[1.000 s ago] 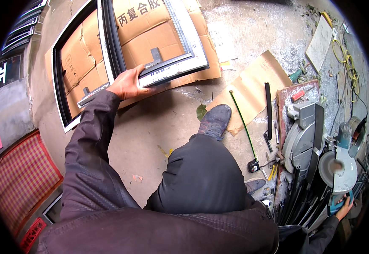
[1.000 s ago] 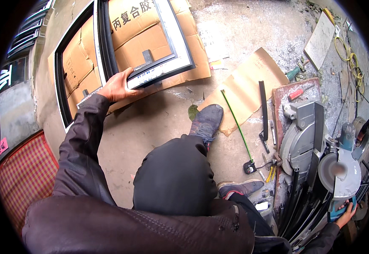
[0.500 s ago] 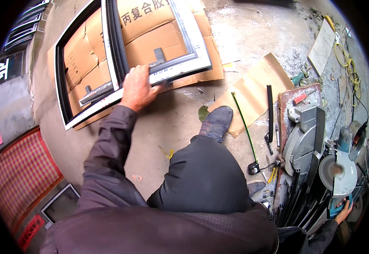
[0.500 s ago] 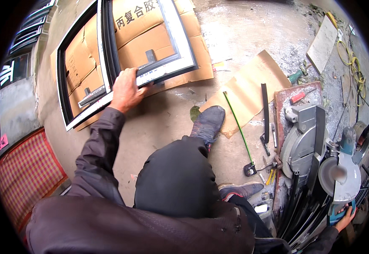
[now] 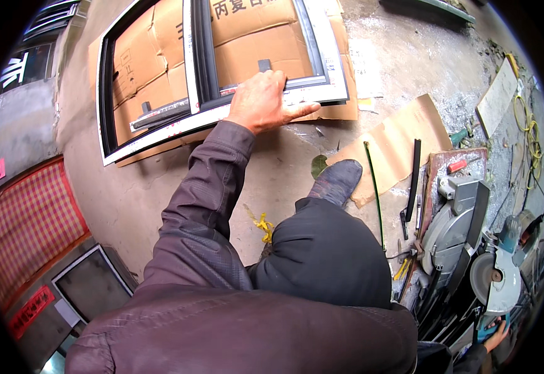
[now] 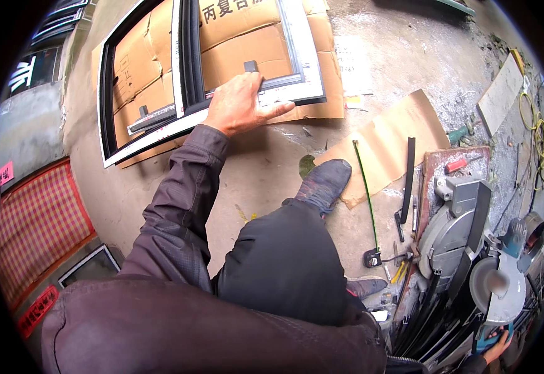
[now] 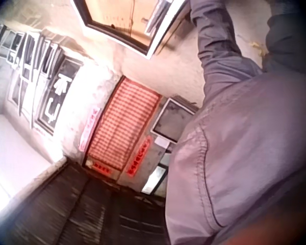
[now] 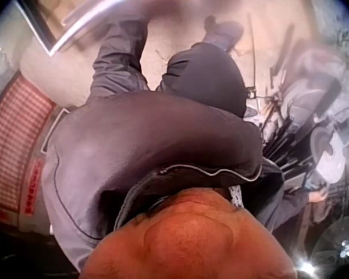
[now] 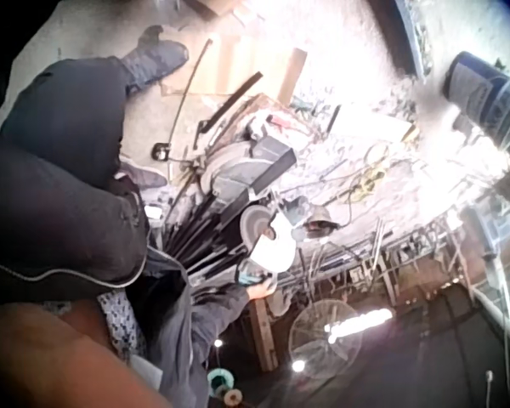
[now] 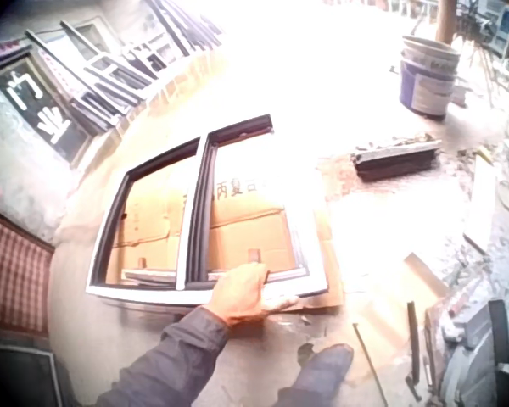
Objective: The person uses a miter saw to cut black metal profiles to length. They repeatedly position a profile on the saw, lower the blade to cut, and then place the cut piece into a window frame on the floor. The process is repeated multiple times to produce several cut segments.
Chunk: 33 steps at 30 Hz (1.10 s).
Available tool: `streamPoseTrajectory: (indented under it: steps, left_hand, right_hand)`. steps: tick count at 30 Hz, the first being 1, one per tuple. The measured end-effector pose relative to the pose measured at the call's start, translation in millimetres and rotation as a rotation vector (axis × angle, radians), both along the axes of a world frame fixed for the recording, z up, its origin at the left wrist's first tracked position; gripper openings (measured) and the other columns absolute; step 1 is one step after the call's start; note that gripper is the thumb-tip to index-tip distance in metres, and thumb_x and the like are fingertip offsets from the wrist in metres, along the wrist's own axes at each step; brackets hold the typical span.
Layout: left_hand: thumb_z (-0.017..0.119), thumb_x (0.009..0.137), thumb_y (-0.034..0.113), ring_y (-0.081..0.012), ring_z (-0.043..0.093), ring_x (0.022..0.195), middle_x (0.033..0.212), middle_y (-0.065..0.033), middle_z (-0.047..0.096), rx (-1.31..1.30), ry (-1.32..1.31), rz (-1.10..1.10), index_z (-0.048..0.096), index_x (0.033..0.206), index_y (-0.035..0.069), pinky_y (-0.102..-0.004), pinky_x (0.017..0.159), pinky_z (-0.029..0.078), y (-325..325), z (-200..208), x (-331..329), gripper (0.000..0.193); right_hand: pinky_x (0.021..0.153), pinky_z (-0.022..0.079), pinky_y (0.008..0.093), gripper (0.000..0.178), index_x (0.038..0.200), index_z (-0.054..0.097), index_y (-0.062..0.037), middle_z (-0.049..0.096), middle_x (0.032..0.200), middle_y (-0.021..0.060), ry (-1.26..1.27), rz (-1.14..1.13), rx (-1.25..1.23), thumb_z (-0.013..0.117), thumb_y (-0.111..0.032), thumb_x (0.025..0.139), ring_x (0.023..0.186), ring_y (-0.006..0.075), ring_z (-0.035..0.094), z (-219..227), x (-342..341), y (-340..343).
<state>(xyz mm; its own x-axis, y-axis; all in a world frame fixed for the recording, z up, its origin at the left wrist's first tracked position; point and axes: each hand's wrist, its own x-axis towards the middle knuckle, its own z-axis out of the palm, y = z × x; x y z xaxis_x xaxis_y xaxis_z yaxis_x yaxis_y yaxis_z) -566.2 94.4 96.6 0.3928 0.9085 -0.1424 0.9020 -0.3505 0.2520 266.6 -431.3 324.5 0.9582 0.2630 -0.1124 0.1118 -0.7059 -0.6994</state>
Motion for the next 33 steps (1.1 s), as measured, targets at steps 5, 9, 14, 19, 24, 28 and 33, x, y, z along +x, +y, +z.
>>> streamPoseTrajectory:
  steps: [5, 9, 14, 19, 24, 28, 33]
  left_hand:
    - [0.064, 0.087, 0.075, -0.036, 0.067, 0.09, 0.089, -0.0188, 0.064, 0.09, 0.09, -0.008, 0.06, 0.089, -0.001, -0.0448, 0.08, 0.055, -3, -6, 2, 0.076]
    - [0.064, 0.088, 0.073, -0.0377, 0.067, 0.09, 0.089, -0.0196, 0.064, 0.067, 0.049, -0.019, 0.061, 0.091, -0.002, -0.0474, 0.081, 0.054, -1, -6, 3, 0.075]
    - [0.064, 0.091, 0.068, -0.0422, 0.066, 0.091, 0.092, -0.0237, 0.065, -0.08, -0.098, -0.03, 0.063, 0.096, -0.003, -0.0511, 0.083, 0.052, 7, 5, 14, 0.072]
    - [0.059, 0.095, 0.065, -0.0443, 0.067, 0.091, 0.093, -0.0244, 0.068, -0.077, -0.157, 0.085, 0.066, 0.093, 0.0, -0.0518, 0.081, 0.052, 11, 10, 41, 0.066]
    - [0.056, 0.095, 0.066, -0.0443, 0.068, 0.087, 0.085, -0.0257, 0.069, 0.012, -0.112, 0.22, 0.069, 0.084, -0.002, -0.0534, 0.078, 0.053, 6, 3, 74, 0.07]
    - [0.056, 0.092, 0.07, -0.0425, 0.069, 0.083, 0.081, -0.0248, 0.069, 0.004, -0.077, 0.286, 0.07, 0.082, -0.002, -0.0521, 0.076, 0.053, 9, 7, 81, 0.074]
    - [0.057, 0.092, 0.068, -0.0416, 0.069, 0.08, 0.079, -0.0231, 0.069, 0.086, -0.085, 0.227, 0.069, 0.075, -0.001, -0.0509, 0.074, 0.053, 1, 7, 69, 0.072]
  right_hand:
    - [0.056, 0.046, 0.0232, 0.05, 0.143, 0.048, -0.0074, 0.07, 0.115, 0.0083, 0.013, 0.014, 0.001, 0.065, -0.031, 0.102, 0.068, 0.0092, 0.056, -5, -4, 5]
    - [0.055, 0.046, 0.0253, 0.051, 0.144, 0.048, -0.0101, 0.069, 0.115, 0.008, -0.021, 0.015, -0.016, 0.065, -0.032, 0.102, 0.066, 0.0094, 0.056, 0, 1, -2]
    - [0.055, 0.047, 0.0274, 0.05, 0.145, 0.049, -0.014, 0.069, 0.115, 0.0072, -0.043, -0.037, -0.029, 0.064, -0.033, 0.102, 0.065, 0.0099, 0.055, 2, -8, -2]
    - [0.051, 0.046, 0.0259, 0.053, 0.15, 0.047, -0.0161, 0.07, 0.107, 0.0075, -0.065, 0.002, -0.012, 0.062, -0.034, 0.103, 0.06, 0.0107, 0.054, -17, 2, -4]
    - [0.049, 0.043, 0.0254, 0.052, 0.152, 0.047, -0.0168, 0.07, 0.1, 0.0075, -0.081, -0.019, 0.064, 0.061, -0.034, 0.105, 0.055, 0.0106, 0.051, -21, 8, -6]
    - [0.049, 0.042, 0.0247, 0.05, 0.151, 0.048, -0.0178, 0.07, 0.102, 0.0074, -0.088, -0.054, 0.067, 0.06, -0.034, 0.105, 0.055, 0.0098, 0.051, -21, 2, 2]
    - [0.049, 0.042, 0.0241, 0.048, 0.149, 0.05, -0.0186, 0.07, 0.108, 0.0082, -0.04, -0.082, 0.069, 0.06, -0.034, 0.105, 0.057, 0.0096, 0.051, -47, 6, 1]
